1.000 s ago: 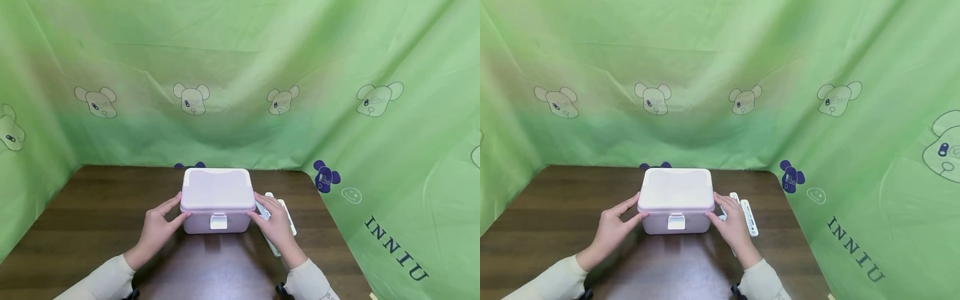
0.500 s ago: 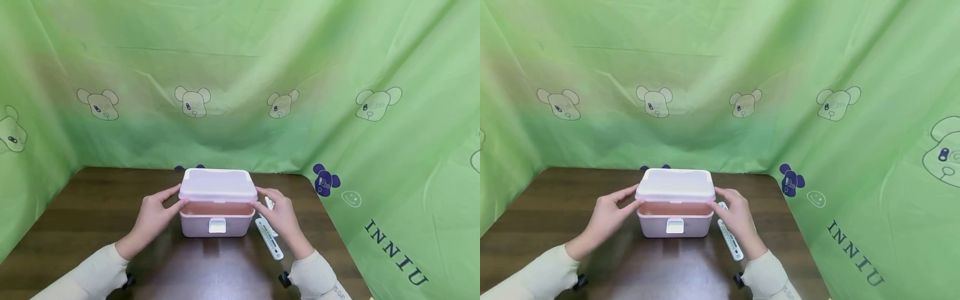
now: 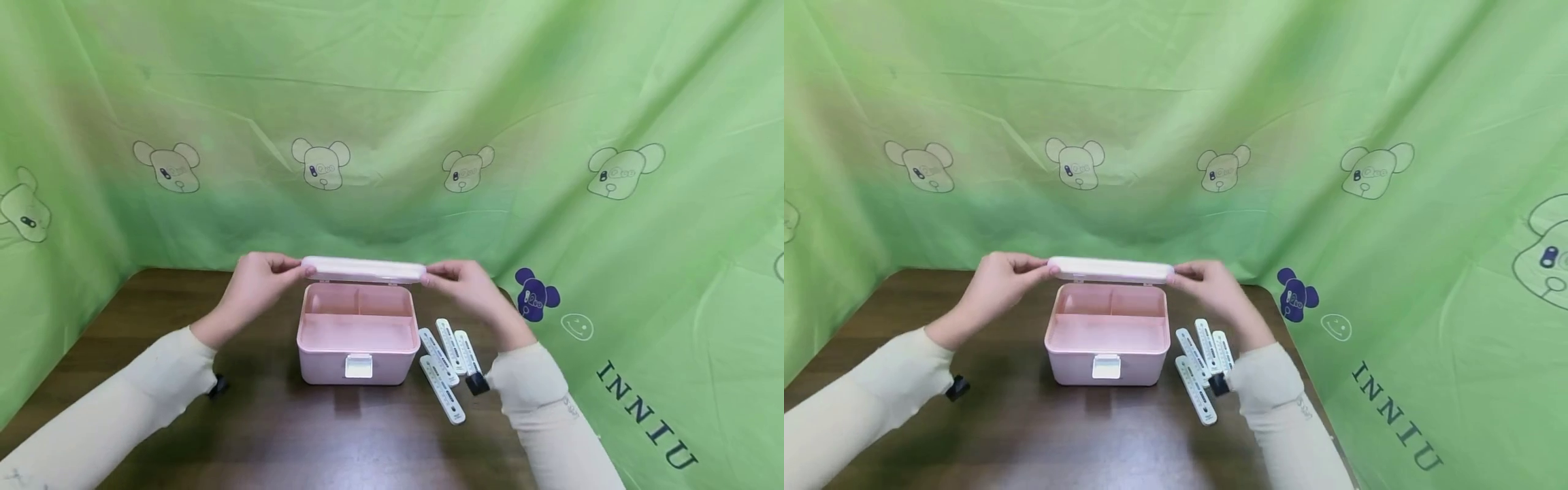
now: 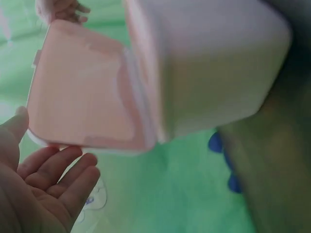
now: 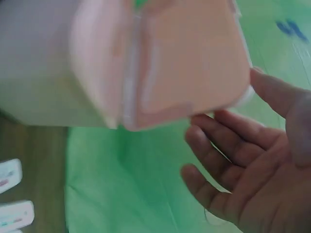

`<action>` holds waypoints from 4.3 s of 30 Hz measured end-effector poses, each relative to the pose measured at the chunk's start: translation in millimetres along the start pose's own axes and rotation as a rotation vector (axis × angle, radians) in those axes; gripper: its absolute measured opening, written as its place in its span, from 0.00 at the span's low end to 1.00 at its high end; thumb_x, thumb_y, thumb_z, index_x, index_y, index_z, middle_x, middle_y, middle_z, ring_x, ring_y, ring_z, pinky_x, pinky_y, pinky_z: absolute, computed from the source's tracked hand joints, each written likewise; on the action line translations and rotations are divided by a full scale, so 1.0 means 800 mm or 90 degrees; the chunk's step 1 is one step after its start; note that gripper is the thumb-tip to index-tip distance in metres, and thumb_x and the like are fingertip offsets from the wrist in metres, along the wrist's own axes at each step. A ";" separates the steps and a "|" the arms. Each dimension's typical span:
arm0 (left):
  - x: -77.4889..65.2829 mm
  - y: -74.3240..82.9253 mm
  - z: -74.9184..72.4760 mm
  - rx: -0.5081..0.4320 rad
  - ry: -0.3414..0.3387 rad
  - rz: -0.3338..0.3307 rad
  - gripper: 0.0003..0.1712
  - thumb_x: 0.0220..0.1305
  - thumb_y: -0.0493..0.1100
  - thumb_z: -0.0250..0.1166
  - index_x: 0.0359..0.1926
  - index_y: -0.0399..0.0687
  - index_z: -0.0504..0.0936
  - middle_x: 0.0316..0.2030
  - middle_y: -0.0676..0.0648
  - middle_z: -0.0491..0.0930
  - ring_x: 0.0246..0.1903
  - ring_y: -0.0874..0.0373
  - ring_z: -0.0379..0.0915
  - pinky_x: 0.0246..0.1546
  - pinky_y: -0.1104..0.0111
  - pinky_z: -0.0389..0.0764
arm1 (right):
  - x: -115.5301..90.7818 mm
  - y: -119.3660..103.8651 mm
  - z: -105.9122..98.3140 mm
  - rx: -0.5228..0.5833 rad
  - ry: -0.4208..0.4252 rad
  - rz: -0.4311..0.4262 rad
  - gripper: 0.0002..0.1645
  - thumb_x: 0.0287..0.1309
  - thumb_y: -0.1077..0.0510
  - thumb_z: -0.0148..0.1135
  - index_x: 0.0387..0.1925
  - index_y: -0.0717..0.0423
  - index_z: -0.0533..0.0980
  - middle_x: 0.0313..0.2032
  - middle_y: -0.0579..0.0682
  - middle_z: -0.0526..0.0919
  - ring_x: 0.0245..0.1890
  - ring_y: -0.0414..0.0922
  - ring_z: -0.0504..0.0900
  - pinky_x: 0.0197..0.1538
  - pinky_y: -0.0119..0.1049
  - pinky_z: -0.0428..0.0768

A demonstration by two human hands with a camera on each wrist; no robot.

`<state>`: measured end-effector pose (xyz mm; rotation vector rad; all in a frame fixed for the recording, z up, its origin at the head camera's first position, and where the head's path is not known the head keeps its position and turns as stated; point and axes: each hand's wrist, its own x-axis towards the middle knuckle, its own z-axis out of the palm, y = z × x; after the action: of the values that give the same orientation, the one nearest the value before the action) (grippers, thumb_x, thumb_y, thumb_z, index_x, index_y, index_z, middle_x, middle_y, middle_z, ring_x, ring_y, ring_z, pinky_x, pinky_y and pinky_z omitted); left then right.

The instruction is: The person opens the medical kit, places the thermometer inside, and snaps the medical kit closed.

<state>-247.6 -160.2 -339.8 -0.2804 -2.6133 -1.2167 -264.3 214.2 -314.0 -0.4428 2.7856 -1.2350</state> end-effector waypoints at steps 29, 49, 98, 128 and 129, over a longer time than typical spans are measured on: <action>0.067 -0.090 0.083 -0.034 -0.138 -0.044 0.61 0.60 0.55 0.76 0.82 0.53 0.46 0.78 0.40 0.56 0.74 0.41 0.60 0.71 0.47 0.68 | 0.089 0.089 0.078 -0.040 0.061 -0.041 0.53 0.61 0.55 0.73 0.81 0.44 0.55 0.78 0.52 0.61 0.71 0.57 0.69 0.70 0.57 0.72; 0.054 -0.135 0.100 -0.162 -0.231 -0.102 0.51 0.68 0.63 0.66 0.82 0.54 0.51 0.80 0.45 0.52 0.79 0.42 0.48 0.76 0.46 0.58 | 0.082 0.130 0.096 0.111 -0.007 0.009 0.39 0.67 0.50 0.67 0.75 0.54 0.66 0.73 0.58 0.69 0.72 0.57 0.68 0.72 0.54 0.71; -0.118 -0.066 0.111 -0.072 -0.071 -0.027 0.69 0.48 0.64 0.81 0.81 0.42 0.53 0.77 0.37 0.60 0.75 0.37 0.56 0.70 0.39 0.65 | -0.121 0.167 0.044 -0.240 0.199 -0.080 0.32 0.58 0.54 0.74 0.62 0.60 0.78 0.61 0.61 0.80 0.63 0.63 0.74 0.66 0.66 0.65; -0.133 -0.053 0.111 -0.099 -0.024 -0.085 0.60 0.50 0.58 0.82 0.77 0.38 0.63 0.74 0.36 0.65 0.74 0.40 0.59 0.73 0.43 0.64 | -0.142 0.226 0.083 -0.261 0.137 0.240 0.46 0.45 0.42 0.81 0.61 0.63 0.78 0.44 0.59 0.84 0.48 0.61 0.80 0.47 0.59 0.72; -0.132 -0.053 0.110 -0.098 -0.028 -0.086 0.60 0.50 0.59 0.82 0.77 0.38 0.63 0.74 0.36 0.64 0.74 0.40 0.59 0.73 0.43 0.64 | -0.143 0.226 0.083 -0.256 0.139 0.245 0.43 0.46 0.42 0.81 0.59 0.62 0.79 0.42 0.57 0.84 0.46 0.59 0.81 0.46 0.58 0.72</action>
<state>-170.9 -126.8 -456.7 -0.1620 -2.6160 -1.4760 -186.0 314.4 -498.6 0.2261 3.0997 -0.6782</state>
